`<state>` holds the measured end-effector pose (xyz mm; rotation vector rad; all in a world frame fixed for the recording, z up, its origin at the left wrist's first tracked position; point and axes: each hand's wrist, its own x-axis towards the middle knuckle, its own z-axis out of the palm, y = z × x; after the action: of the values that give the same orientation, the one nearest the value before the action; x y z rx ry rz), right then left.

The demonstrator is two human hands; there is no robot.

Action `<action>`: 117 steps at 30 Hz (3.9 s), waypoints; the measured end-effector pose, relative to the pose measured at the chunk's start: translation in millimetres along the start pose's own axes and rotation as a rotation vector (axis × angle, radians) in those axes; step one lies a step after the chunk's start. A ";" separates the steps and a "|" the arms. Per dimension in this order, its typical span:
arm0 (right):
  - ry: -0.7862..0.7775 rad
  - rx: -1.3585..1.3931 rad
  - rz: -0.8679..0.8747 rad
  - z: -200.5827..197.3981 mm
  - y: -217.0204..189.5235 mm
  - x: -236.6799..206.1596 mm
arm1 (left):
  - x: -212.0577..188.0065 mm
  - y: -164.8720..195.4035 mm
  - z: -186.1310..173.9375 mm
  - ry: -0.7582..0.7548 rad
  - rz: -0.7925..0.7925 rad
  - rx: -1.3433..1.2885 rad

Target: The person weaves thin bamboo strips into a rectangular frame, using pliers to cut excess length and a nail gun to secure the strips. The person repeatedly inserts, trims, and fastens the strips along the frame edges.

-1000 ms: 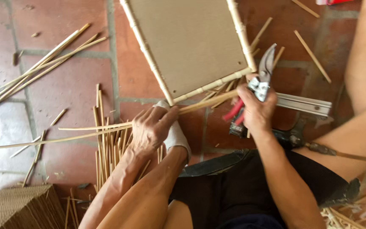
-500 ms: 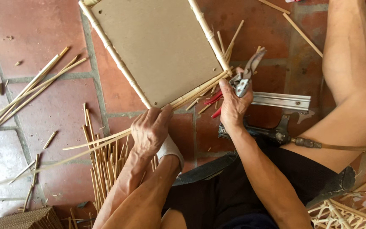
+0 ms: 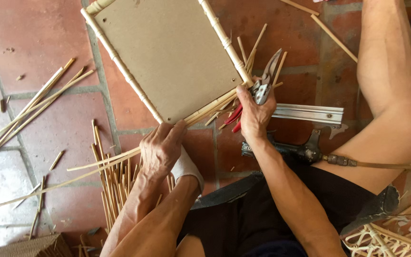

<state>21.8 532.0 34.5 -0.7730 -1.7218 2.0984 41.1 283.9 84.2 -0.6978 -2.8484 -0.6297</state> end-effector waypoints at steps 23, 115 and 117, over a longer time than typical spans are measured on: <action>0.080 -0.056 -0.019 -5.9 45.3 32.5 | -2.0 -19.2 13.9 0.025 -0.066 -0.128; -0.717 -0.459 0.021 -22.5 5.1 -98.5 | 29.1 27.4 0.8 0.219 0.068 -0.194; -0.766 -0.504 -0.189 -26.2 8.2 -97.3 | 29.9 29.3 6.1 0.215 0.066 -0.196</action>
<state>116.1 496.7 43.3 0.1516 -2.6461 1.9670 28.2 322.4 96.3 -0.7015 -2.5801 -0.9219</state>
